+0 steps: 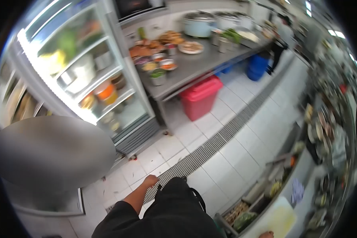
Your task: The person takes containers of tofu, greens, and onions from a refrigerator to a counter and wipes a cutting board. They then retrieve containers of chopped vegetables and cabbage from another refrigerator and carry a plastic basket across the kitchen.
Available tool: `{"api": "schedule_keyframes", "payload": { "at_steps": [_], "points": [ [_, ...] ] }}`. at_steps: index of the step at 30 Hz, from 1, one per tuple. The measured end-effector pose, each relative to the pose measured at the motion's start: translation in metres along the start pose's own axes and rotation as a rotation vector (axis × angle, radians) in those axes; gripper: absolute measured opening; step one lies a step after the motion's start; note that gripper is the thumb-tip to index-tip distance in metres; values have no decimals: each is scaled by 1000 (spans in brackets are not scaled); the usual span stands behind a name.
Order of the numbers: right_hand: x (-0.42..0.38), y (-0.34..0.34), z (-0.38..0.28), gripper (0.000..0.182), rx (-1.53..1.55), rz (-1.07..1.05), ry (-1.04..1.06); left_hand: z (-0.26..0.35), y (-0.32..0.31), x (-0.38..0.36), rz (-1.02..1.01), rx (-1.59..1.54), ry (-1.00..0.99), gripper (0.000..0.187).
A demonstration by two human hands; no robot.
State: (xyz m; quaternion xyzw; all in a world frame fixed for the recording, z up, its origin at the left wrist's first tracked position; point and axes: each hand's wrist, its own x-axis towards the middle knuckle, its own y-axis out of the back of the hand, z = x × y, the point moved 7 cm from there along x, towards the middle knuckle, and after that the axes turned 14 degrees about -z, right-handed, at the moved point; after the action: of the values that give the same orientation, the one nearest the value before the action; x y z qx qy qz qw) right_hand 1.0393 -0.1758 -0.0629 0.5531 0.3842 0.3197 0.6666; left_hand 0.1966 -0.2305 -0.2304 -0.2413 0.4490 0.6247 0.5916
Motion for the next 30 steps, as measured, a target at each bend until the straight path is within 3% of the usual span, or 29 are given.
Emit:
{"api": "schedule_keyframes", "payload": {
  "at_steps": [1, 4, 5, 8, 10, 12, 13, 15, 18, 21, 25, 30],
  "points": [
    [-33, 42, -24, 26, 258, 395, -64, -10, 6, -6, 35, -42, 12, 38],
    [-57, 83, -117, 29, 268, 521, 166, -27, 25, -35, 117, -124, -35, 37],
    [-62, 90, -143, 35, 392, 442, 169, -41, 30, -43, 155, -177, -66, 36],
    [-71, 80, -254, 44, 542, 13, 517, -88, 57, -74, 233, -304, -100, 32],
    [-42, -2, -321, 23, 627, -37, 564, -135, 73, -94, 252, -381, -96, 30],
    [-61, -59, -401, 26, 904, -500, 690, -200, 86, -111, 270, -578, -64, 27],
    [-82, -61, -433, 26, 898, -508, 722, -231, 94, -118, 291, -601, -64, 27],
    [-175, -68, -502, 24, 764, -927, 731, -313, 97, -138, 399, -942, 8, 23],
    [-269, -86, -556, 24, 602, -1057, 726, -402, 104, -156, 392, -1164, 3, 17],
    [-352, -100, -585, 20, 497, -1166, 780, -445, 136, -168, 369, -1359, -15, 12],
    [-418, -110, -599, 14, 324, -1223, 762, -440, 231, -181, 395, -1405, -142, 20],
    [-437, -118, -627, 15, 171, -1263, 694, -409, 374, -170, 422, -1421, -424, 25]
  ]
}}
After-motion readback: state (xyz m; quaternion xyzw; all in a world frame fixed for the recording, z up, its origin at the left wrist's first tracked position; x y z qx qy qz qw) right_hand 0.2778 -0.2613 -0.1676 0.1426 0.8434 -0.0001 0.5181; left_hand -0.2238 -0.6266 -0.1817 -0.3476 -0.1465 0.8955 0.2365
